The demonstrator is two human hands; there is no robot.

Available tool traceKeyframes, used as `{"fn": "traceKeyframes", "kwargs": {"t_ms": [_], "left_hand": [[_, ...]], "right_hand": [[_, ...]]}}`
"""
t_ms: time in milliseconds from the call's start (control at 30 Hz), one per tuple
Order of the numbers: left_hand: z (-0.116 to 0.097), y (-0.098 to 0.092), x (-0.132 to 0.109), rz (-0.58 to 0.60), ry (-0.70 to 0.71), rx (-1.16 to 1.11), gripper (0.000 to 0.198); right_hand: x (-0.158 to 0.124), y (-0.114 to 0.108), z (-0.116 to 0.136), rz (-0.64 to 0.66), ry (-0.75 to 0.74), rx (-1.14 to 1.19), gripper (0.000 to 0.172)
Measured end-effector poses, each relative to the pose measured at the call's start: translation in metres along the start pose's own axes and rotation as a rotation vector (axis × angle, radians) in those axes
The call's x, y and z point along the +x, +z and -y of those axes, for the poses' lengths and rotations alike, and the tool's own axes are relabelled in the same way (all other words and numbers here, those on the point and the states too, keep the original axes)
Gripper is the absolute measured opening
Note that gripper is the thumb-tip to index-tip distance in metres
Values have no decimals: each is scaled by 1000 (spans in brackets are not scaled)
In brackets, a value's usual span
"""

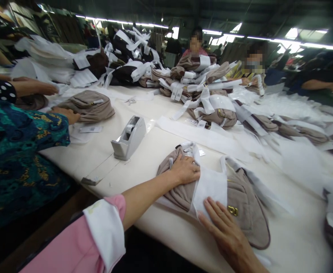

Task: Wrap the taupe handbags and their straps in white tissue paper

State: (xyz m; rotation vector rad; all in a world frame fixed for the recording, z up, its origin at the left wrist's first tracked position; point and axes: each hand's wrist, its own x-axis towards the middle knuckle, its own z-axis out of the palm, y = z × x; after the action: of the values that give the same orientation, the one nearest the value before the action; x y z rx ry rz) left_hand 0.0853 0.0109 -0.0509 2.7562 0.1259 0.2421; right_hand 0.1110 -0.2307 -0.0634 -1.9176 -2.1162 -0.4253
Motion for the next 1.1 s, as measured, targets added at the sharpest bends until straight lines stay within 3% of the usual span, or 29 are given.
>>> {"fn": "traceKeyframes", "kwargs": {"t_ms": [200,333,400,467,533,633,733,833,900,1100], "left_hand": [[1,-15,10,-38,-20,-32,25],[-34,-34,3,-184,-41,-27,34],[-56,-32,-14,-210,78,-34,42],[-72,-19,-33,-113,310,-33,50],[-78,-4,-50,-36,375,7,54],[-75,10,-62,-18,364,58,60],[-71,9,-62,-4,378,81,70],[-71,8,-60,-4,378,85,72],[-70,9,-59,-11,378,82,73],[-66,12,-55,8,365,57,72]], "right_hand": [[-2,4,9,18,12,-116,58],[2,8,14,26,33,-128,52],[7,4,19,12,58,-101,50],[11,-8,25,-14,98,-8,46],[12,-25,24,0,137,167,40],[4,-49,-4,-84,409,341,29],[2,-55,-62,-238,806,298,27],[15,-46,-118,-80,849,412,32],[26,-36,-143,33,834,507,29],[37,-11,-169,266,826,751,23]]}}
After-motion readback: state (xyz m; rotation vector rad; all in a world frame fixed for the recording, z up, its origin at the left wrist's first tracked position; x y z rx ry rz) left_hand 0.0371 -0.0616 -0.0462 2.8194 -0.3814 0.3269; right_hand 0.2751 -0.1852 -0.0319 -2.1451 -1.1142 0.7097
